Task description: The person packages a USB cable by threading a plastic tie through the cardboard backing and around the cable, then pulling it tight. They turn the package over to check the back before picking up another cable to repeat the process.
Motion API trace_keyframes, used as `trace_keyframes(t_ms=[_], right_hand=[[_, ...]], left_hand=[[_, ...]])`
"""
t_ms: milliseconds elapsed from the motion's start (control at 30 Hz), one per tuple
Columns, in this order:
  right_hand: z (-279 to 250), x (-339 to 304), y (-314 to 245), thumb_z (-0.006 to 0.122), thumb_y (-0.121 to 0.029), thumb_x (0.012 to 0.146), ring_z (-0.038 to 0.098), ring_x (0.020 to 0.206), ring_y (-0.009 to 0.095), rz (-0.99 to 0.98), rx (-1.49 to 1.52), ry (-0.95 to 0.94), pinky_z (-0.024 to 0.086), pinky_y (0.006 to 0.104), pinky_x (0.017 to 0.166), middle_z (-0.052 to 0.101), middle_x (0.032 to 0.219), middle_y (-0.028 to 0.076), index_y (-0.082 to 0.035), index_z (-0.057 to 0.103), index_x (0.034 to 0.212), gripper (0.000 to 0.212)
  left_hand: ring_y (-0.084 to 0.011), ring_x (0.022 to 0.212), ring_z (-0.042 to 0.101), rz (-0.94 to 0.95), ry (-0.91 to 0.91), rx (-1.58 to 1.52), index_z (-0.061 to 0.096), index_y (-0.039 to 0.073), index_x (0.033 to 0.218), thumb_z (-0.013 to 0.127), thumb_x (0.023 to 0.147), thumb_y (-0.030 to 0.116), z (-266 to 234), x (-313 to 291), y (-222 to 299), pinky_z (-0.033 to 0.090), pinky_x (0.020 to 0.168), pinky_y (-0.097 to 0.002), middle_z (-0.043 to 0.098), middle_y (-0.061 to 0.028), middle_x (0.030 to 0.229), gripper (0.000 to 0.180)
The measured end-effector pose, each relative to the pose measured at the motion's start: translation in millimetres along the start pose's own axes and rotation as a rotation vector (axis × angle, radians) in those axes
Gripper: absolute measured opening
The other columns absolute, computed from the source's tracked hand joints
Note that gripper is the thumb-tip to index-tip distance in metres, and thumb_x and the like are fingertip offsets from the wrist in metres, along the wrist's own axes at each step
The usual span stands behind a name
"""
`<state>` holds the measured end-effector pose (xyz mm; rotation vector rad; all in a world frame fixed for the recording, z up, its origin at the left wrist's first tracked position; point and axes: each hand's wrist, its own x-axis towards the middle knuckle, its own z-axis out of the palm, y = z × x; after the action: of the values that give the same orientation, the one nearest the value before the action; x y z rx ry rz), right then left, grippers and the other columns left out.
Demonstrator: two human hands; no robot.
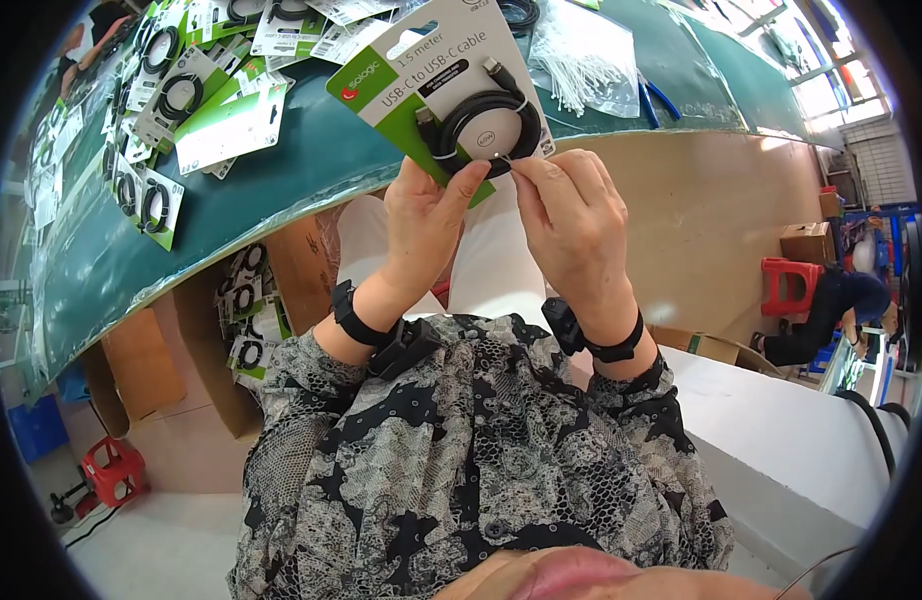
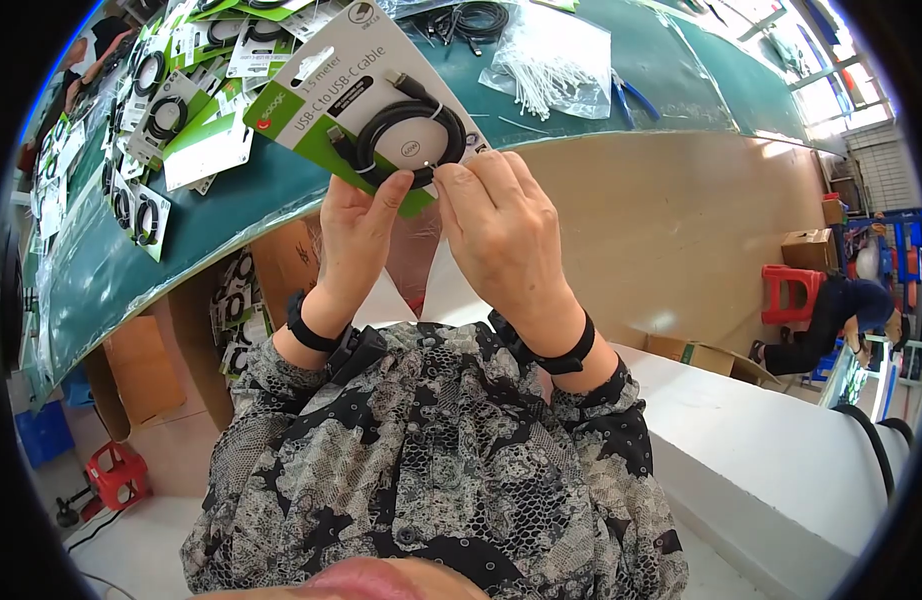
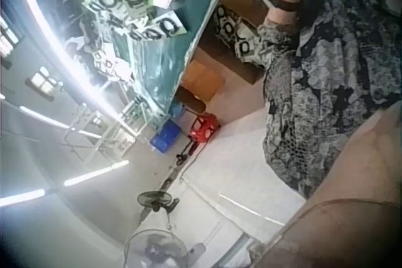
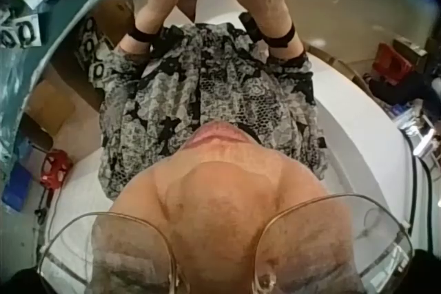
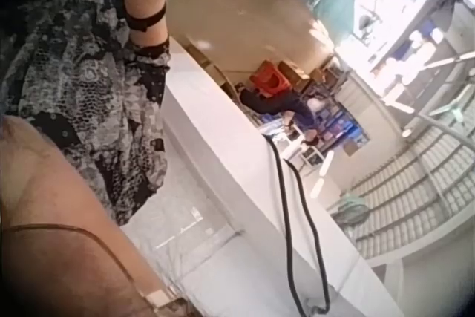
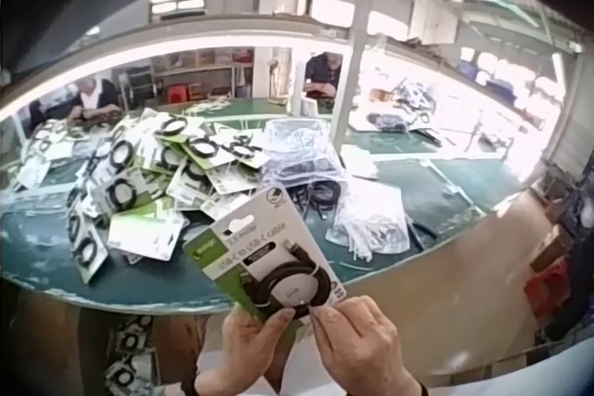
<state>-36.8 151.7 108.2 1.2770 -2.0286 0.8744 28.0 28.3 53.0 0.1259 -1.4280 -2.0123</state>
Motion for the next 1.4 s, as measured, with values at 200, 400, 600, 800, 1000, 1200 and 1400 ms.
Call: trace_keyframes(t_ms=[200,400,600,800,1000,1200,1400], right_hand=[[0,0,0,0.072,0.003,0.07,0.058,0.071,0.023,0.013,-0.014,-0.019,0.048,0.0335,0.062,0.057,0.076,0.006,-0.003,0.066,0.084,0.016],[-1,-1,-2,0.071,0.003,0.071,0.058,0.071,0.023,0.027,-0.023,-0.037,0.048,0.034,0.063,0.057,0.078,0.007,-0.003,0.066,0.084,0.015],[3,-1,-1,0.069,0.003,0.073,0.058,0.072,0.023,0.084,0.023,-0.062,0.048,0.0335,0.062,0.057,0.079,0.008,-0.003,0.065,0.085,0.014],[-6,2,10,0.067,0.003,0.078,0.059,0.074,0.019,0.072,0.17,0.014,0.047,0.0297,0.064,0.058,0.08,0.008,0.0,0.06,0.098,0.022],[14,-19,47,0.065,-0.001,0.083,0.058,0.083,0.008,0.51,0.862,-0.107,0.048,0.0222,0.072,0.063,0.091,0.003,0.001,0.059,0.106,0.024],[21,-25,44,0.066,0.0,0.083,0.058,0.089,0.006,0.639,1.177,-0.167,0.048,0.0212,0.08,0.065,0.096,0.002,-0.001,0.061,0.108,0.026],[20,-22,42,0.065,0.0,0.084,0.056,0.096,0.008,0.567,1.187,-0.145,0.047,0.0215,0.082,0.059,0.106,0.003,-0.002,0.052,0.116,0.035]], left_hand=[[-0.0093,0.09,0.059,0.019,0.012,0.067,0.051,-0.003,0.112,0.064,0.088,0.003,1,0,-2,0.049,0.078,-0.0243,0.064,-0.0075,0.103,0.028],[-0.0085,0.087,0.059,0.036,0.015,0.066,0.052,-0.003,0.11,0.065,0.088,0.004,1,-2,-3,0.049,0.075,-0.0237,0.065,-0.007,0.101,0.027],[-0.0095,0.085,0.06,0.168,-0.06,0.33,0.052,-0.002,0.111,0.065,0.088,0.005,-7,-7,-10,0.049,0.074,-0.0231,0.065,-0.0067,0.1,0.028],[-0.0149,0.095,0.061,-0.017,-0.057,-0.006,0.048,0.001,0.119,0.061,0.09,0.005,-7,-6,-7,0.049,0.081,-0.0267,0.063,-0.0078,0.109,0.033],[-0.0185,0.111,0.056,-0.342,-0.139,-0.499,0.041,0.003,0.128,0.053,0.095,0.007,-8,-3,4,0.047,0.094,-0.0345,0.055,-0.008,0.122,0.036],[-0.0183,0.112,0.055,-0.398,-0.184,-0.52,0.04,0.003,0.129,0.053,0.095,0.01,-9,-2,3,0.047,0.096,-0.0359,0.054,-0.0074,0.123,0.037],[-0.0182,0.112,0.055,-0.444,-0.181,-0.513,0.039,0.005,0.13,0.053,0.096,0.011,-7,-2,1,0.047,0.096,-0.036,0.054,-0.0069,0.123,0.038]])
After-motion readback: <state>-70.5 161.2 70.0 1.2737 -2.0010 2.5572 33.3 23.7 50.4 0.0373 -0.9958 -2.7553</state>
